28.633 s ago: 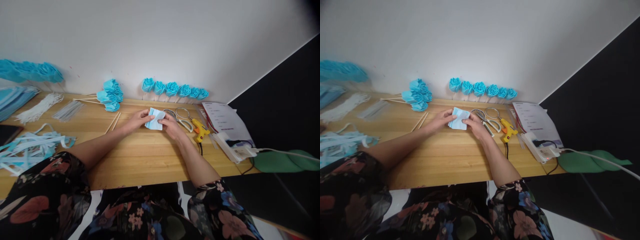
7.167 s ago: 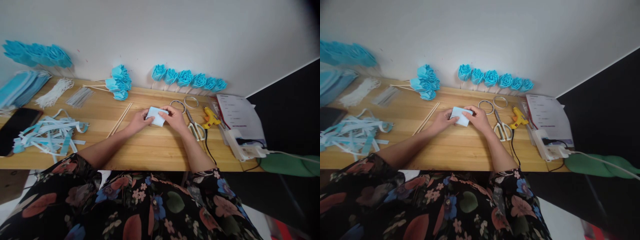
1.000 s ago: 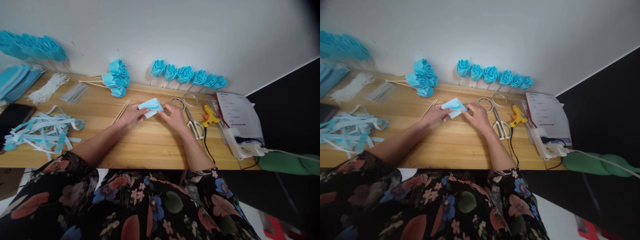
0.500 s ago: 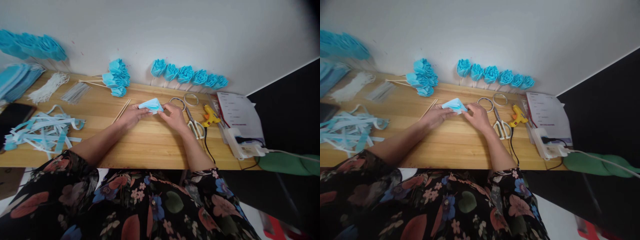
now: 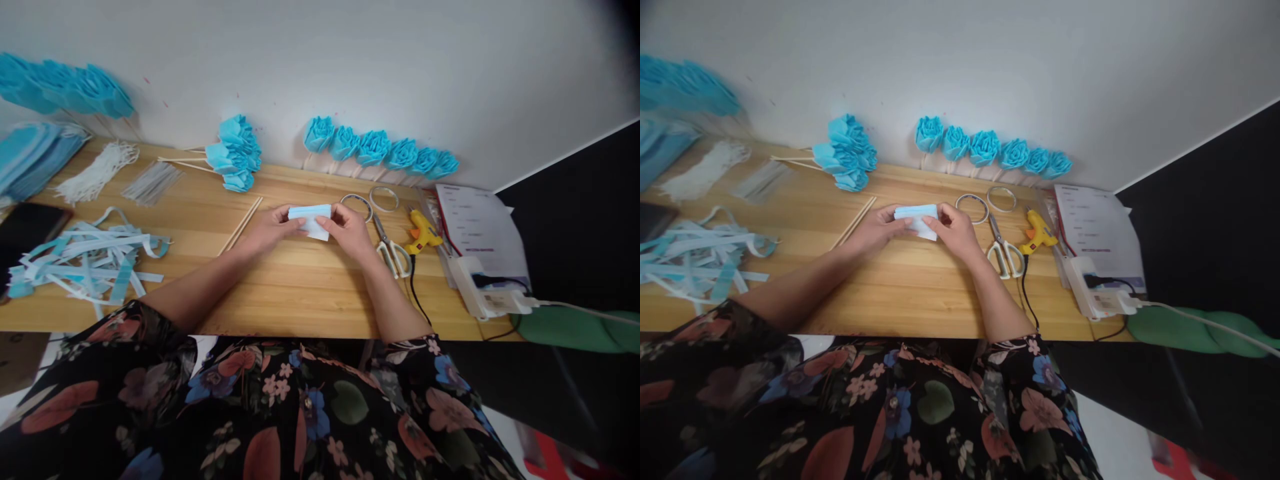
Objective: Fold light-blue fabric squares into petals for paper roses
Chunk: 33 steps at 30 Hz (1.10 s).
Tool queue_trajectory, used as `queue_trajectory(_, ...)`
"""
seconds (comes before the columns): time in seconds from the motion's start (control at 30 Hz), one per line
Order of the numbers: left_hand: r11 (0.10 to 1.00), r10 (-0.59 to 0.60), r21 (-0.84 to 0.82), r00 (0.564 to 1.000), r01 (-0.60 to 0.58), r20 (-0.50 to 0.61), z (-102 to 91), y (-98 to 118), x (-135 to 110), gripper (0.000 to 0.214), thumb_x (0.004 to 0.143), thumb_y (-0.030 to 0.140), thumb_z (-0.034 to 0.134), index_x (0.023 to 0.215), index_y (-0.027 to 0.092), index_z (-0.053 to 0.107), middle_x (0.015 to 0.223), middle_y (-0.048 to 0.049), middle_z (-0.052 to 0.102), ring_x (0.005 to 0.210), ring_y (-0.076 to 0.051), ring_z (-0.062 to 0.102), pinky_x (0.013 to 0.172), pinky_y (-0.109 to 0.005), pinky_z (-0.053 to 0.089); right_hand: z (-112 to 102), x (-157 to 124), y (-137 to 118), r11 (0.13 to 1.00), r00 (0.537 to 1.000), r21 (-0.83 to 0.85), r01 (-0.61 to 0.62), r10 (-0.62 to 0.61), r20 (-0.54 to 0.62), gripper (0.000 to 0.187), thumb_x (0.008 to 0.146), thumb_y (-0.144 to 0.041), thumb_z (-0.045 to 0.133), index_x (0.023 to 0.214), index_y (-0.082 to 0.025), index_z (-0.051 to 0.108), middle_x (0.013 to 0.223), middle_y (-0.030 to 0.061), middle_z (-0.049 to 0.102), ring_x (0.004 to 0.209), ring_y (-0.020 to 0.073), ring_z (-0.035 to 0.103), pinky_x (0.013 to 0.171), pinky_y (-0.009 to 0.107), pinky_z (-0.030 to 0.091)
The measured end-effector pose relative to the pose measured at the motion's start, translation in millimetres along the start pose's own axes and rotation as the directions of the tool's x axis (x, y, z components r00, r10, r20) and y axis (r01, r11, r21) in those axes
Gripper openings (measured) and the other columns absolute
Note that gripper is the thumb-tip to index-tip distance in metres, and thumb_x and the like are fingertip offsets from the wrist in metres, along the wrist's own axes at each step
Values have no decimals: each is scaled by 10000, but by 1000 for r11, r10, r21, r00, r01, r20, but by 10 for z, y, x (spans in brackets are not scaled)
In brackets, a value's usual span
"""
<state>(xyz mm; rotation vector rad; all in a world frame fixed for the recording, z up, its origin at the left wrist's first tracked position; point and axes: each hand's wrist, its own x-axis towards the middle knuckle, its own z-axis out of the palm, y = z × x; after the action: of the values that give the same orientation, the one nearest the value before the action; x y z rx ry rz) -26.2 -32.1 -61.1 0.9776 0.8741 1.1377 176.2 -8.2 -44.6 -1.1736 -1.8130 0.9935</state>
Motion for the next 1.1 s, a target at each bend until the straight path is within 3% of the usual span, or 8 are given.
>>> queue_trajectory(0.2, 985, -50, -165, 997, 59, 59, 8, 50, 6, 346, 739, 342, 851, 983, 123, 742, 1039, -95, 756, 916, -190, 716, 779, -283, 610, 37, 19, 93, 985, 999, 164, -47, 43, 26, 414, 816, -630, 666, 811, -229, 565, 740, -22, 546, 697, 143, 505, 636, 273, 429)
queue_trajectory(0.37, 975, -63, -208, 996, 75, 65, 30, 77, -4, 287, 789, 306, 819, 965, 97, 732, 1011, -116, 760, 862, -188, 724, 705, -265, 618, 70, -5, 21, 965, 999, 258, -42, 32, 41, 392, 830, -580, 681, 793, -219, 533, 710, -39, 486, 645, 115, 450, 594, 250, 372)
queue_trajectory(0.6, 967, -68, -245, 998, 70, 15, 30, 117, -20, 311, 882, 393, 721, 1047, 133, 685, 1087, -120, 732, 898, -194, 718, 527, -205, 568, -7, -13, -50, 996, 993, -51, 69, -74, -94, 310, 873, -459, 642, 736, -225, 491, 649, -41, 441, 623, 125, 397, 582, 268, 311)
queue_trajectory(0.73, 969, -33, -248, 998, 20, -49, 44, 187, -38, 375, 874, 399, 730, 1167, 179, 647, 1245, -109, 676, 1006, -197, 694, 524, -180, 551, -34, -23, -122, 975, 979, -175, 136, -159, -124, 286, 880, -417, 630, 728, -224, 485, 635, -45, 452, 605, 121, 396, 597, 277, 316)
queue_trajectory(0.9, 972, -37, -235, 997, 20, -68, 70, 191, -55, 527, 853, 387, 761, 1316, 228, 566, 1374, -112, 602, 990, -182, 682, 551, -178, 555, -27, -50, -200, 961, 977, -206, 186, -203, -66, 282, 884, -414, 627, 732, -221, 489, 638, -44, 461, 598, 117, 403, 603, 272, 330)
queue_trajectory(1.03, 946, -116, -304, 993, 115, 17, 55, 128, -22, 564, 881, 517, 698, 1328, 204, 556, 1312, -146, 634, 953, -200, 697, 492, -172, 528, -22, -59, -199, 970, 983, -172, 175, -181, -21, 316, 884, -458, 624, 731, -220, 483, 645, -42, 473, 598, 115, 408, 592, 264, 334)
queue_trajectory(1.1, 926, -160, -339, 986, 169, 55, 46, 105, -9, 550, 894, 539, 672, 1310, 194, 567, 1266, -147, 654, 985, -218, 701, 546, -191, 566, -23, -57, -188, 970, 983, -174, 172, -179, -29, 311, 886, -454, 621, 733, -220, 485, 652, -40, 487, 599, 114, 414, 591, 263, 338)
